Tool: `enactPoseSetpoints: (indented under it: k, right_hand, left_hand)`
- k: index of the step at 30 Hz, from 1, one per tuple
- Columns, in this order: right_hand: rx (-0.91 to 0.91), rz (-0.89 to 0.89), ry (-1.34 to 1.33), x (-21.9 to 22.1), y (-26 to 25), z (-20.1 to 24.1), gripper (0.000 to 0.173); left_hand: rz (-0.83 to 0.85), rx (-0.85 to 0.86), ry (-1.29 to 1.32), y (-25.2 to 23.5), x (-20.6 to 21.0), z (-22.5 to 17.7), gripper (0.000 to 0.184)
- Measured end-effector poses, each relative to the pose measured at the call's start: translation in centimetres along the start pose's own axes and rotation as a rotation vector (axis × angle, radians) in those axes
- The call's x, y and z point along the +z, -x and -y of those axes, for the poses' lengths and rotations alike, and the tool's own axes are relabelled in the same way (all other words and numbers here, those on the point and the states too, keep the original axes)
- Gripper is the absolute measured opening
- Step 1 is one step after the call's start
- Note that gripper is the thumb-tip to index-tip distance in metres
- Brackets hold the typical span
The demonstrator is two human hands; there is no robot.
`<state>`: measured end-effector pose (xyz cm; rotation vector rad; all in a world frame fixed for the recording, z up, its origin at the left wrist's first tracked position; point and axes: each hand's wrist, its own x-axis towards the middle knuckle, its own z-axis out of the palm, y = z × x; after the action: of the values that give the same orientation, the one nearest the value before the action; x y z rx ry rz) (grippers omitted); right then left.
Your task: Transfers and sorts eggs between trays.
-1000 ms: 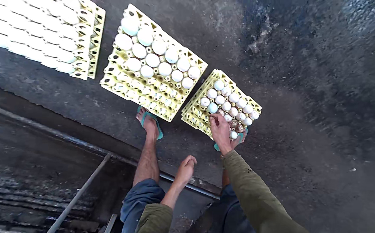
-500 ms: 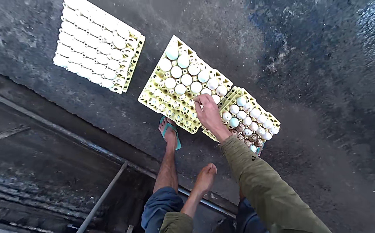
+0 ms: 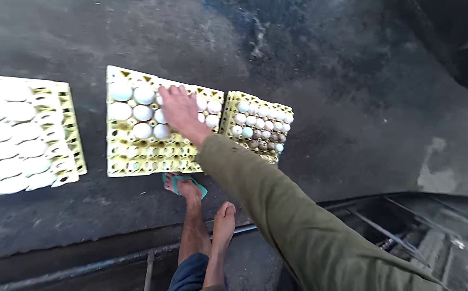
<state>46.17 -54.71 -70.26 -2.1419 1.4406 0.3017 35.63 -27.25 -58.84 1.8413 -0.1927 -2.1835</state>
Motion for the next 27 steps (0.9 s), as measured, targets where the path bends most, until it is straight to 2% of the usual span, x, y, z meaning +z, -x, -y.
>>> enactPoseSetpoints:
  k: [3,6,8,11,12,14,17,19,22,27]
  right_hand:
    - [-0.033,-0.077,0.066,1.2,-0.2,-0.7,0.034]
    - [-0.082,-0.234,0.044,2.2,-0.2,-1.3,0.038]
    - [-0.075,-0.399,-0.107,2.2,0.9,-1.5,0.041]
    - [0.024,-0.589,-0.473,-0.4,5.6,-2.6,0.045]
    - [0.095,-0.589,-0.579,-1.3,8.2,-3.7,0.048]
    - [0.311,-0.473,-0.734,-2.1,14.1,-7.5,0.056]
    - [0.733,-0.392,-0.776,0.5,20.9,-14.0,0.056]
    - [0.908,-0.365,-0.751,2.2,23.2,-17.3,0.055]
    - [0.952,-0.291,-0.634,3.4,23.4,-19.8,0.055]
    - [0.706,-0.128,-0.403,4.4,20.9,-22.0,0.053]
  left_hand:
    - [0.032,0.05,-0.074,-1.9,1.5,4.0,0.031]
    - [0.054,0.013,-0.124,-1.5,1.0,2.9,0.033]
    - [0.039,-0.015,-0.149,0.2,0.2,0.3,0.03]
    - [0.03,-0.024,-0.171,1.1,0.8,-0.5,0.028]
    - [0.072,-0.055,-0.178,1.3,1.0,-1.2,0.029]
    - [0.087,-0.061,-0.214,0.2,2.1,0.1,0.033]
    - [0.109,-0.08,-0.252,-1.3,3.3,1.9,0.034]
    - [0.111,-0.1,-0.262,-1.6,4.2,2.2,0.033]
    - [0.129,-0.128,-0.274,-1.6,5.4,2.6,0.032]
    - [0.175,-0.173,-0.263,-1.8,6.3,2.6,0.034]
